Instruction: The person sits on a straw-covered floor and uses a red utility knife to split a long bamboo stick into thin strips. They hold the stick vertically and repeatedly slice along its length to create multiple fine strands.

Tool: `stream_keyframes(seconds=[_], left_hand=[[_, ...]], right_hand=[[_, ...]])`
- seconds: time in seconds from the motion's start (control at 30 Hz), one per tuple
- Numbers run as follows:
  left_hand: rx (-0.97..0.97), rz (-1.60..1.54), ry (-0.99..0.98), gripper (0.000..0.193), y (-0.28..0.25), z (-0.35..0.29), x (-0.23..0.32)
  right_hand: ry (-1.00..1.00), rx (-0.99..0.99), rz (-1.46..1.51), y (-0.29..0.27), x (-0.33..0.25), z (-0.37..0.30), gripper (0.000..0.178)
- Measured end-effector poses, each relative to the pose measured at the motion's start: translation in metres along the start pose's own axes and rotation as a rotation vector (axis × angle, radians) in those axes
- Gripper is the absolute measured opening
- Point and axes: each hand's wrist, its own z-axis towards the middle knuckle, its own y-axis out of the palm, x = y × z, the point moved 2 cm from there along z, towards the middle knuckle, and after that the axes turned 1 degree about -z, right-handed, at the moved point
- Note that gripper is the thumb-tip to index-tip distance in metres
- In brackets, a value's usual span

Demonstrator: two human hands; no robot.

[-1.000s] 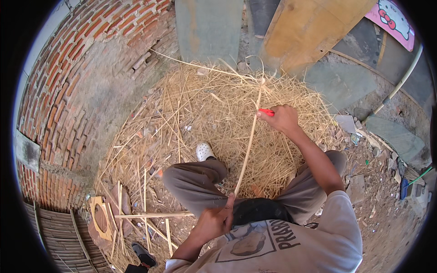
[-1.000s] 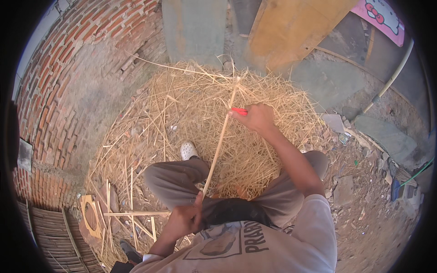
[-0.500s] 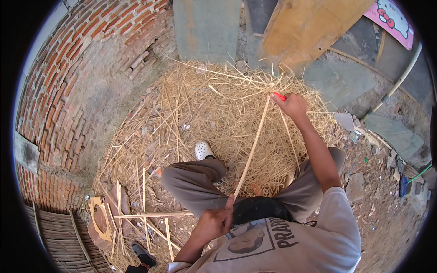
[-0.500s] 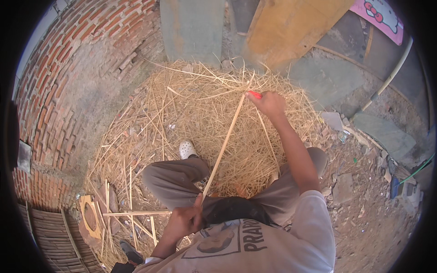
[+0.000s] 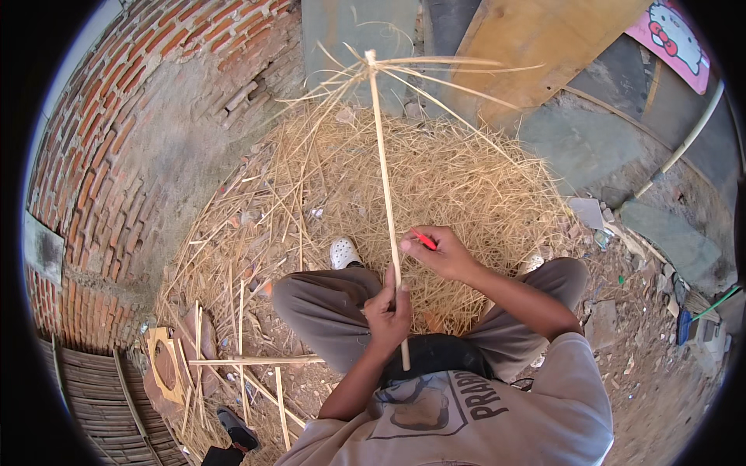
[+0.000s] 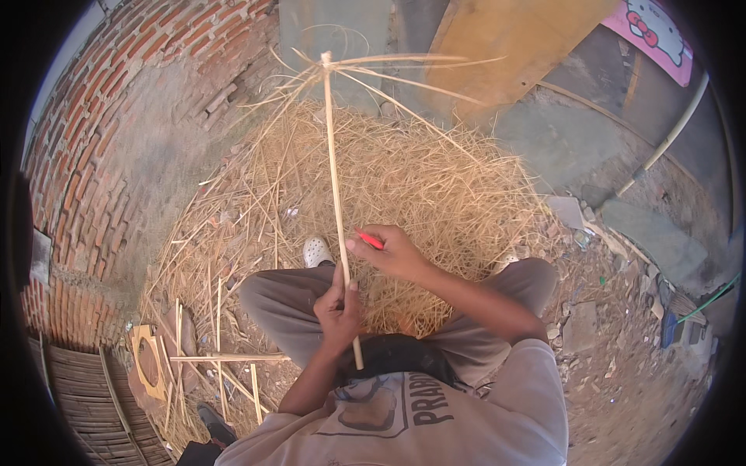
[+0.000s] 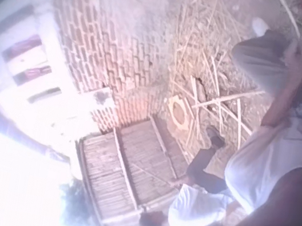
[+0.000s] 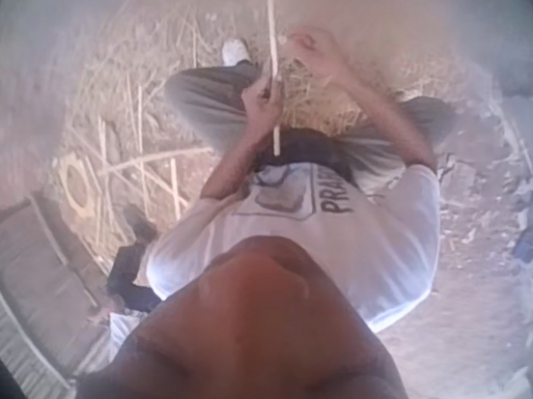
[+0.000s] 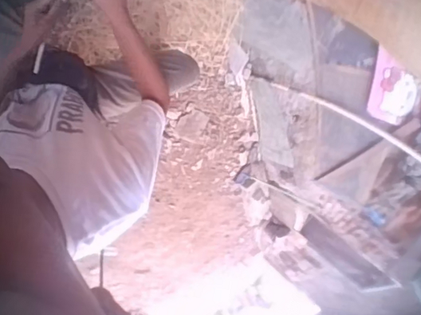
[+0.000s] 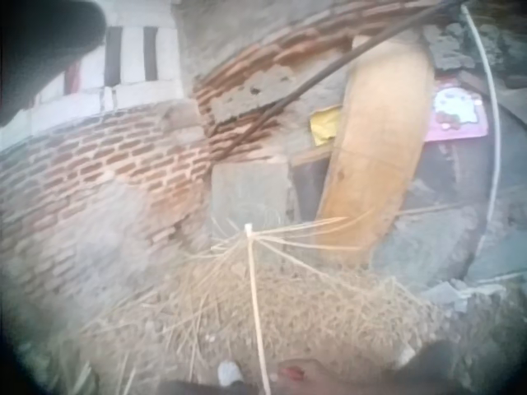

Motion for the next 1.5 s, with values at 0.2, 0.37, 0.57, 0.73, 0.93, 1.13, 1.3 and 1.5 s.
stream_keyframes(seconds=[0.2,0.37,0.57,0.73,0.93,1.13,1.3,1.5], left_hand=[[-0.02,-0.008,0.138,0.049,0.064,0.022,-0.015],[0.114,0.334,0.454,0.044,0.036,0.056,0.008],[-0.127,0.696,1.13,0.049,-0.006,0.152,0.094],[-0.554,1.198,0.979,0.053,-0.029,0.188,0.126],[-0.631,1.541,0.628,0.038,-0.086,0.2,0.085],[-0.652,1.582,0.634,0.017,-0.103,0.181,0.071],[-0.615,1.405,0.572,0.019,-0.113,0.168,0.08],[-0.609,1.273,0.312,0.022,-0.114,0.156,0.081]], right_hand=[[0.051,0.139,-0.01,-0.026,0.005,0.02,0.028],[0.121,0.171,-0.23,-0.078,0.016,0.024,0.03],[-0.073,-0.059,-0.509,-0.084,-0.001,0.021,0.016],[-0.115,-0.23,-0.729,-0.094,-0.012,0.012,0.02],[-0.029,-0.375,-0.757,-0.131,-0.019,0.009,0.019],[0.128,-0.454,-0.683,-0.163,-0.029,0.011,0.031],[0.197,-0.469,-0.716,-0.187,-0.038,0.007,0.036],[0.194,-0.341,-0.844,-0.202,-0.038,0.006,0.027]])
